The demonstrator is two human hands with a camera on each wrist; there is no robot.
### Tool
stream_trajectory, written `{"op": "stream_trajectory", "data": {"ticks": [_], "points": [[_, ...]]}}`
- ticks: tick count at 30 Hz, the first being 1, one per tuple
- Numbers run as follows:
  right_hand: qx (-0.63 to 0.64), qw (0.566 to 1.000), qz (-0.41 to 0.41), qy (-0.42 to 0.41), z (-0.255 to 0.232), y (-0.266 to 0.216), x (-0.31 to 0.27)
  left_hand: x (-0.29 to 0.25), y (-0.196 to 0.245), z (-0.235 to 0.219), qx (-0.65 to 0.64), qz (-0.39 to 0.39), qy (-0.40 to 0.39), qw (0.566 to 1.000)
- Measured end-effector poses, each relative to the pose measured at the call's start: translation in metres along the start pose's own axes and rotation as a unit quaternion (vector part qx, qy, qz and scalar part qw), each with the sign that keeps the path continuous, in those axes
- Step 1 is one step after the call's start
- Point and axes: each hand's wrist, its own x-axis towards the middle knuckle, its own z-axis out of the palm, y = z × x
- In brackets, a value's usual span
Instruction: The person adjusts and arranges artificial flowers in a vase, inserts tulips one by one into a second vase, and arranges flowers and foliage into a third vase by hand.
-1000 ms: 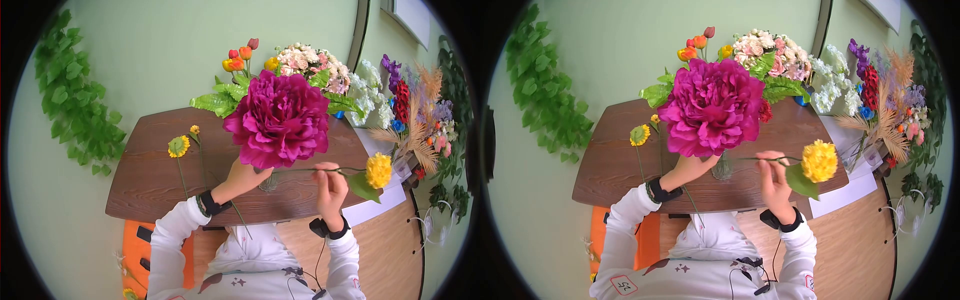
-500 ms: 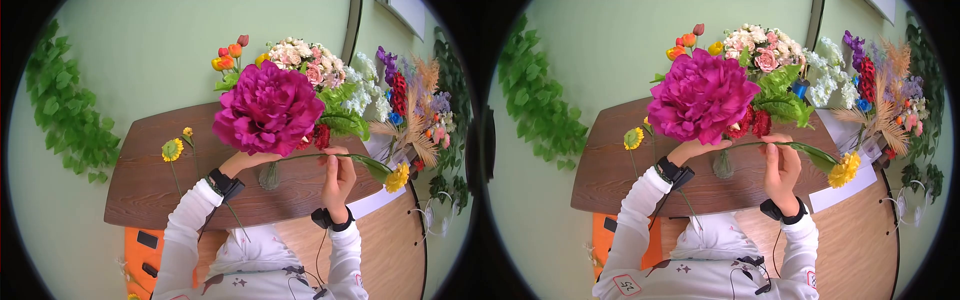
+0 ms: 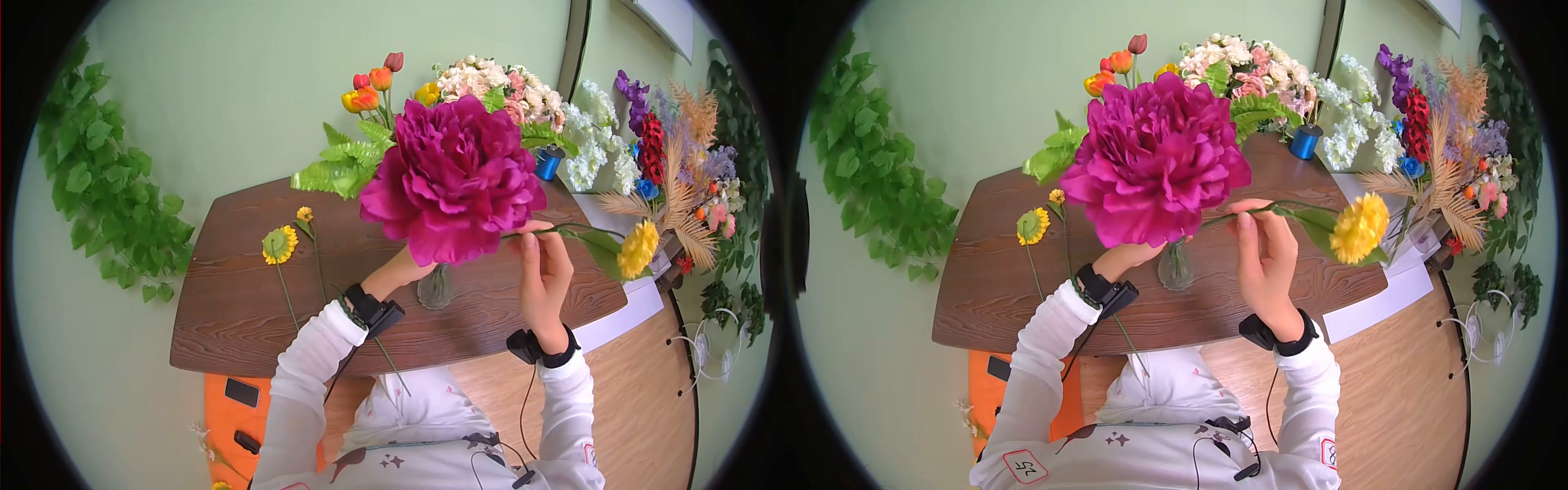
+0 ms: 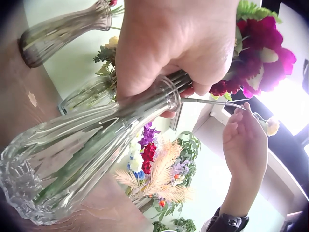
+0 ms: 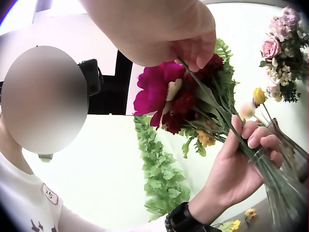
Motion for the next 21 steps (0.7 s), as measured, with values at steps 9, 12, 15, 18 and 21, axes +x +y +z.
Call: {"op": "stream_trajectory", "data": {"ticks": [9,12,15,18,21], "points": [[-0.055,0.997,-0.004,-0.044,0.007,0.003,0.021,0.01,-0.028,0.011,-0.101,-0.031,0.025,0.994],[-0.054,0.997,-0.005,-0.052,0.014,0.003,0.027,0.01,-0.02,0.01,-0.098,-0.014,0.025,0.995],[-0.052,0.996,0.017,-0.069,0.016,0.003,0.025,0.01,-0.006,0.009,-0.147,-0.043,0.018,0.988],[-0.073,0.993,0.017,-0.088,0.017,0.016,0.019,0.01,-0.01,0.009,-0.155,-0.041,0.017,0.987],[-0.073,0.993,0.034,-0.092,0.018,0.014,0.013,0.011,-0.014,0.011,-0.149,-0.028,0.013,0.988]]}}
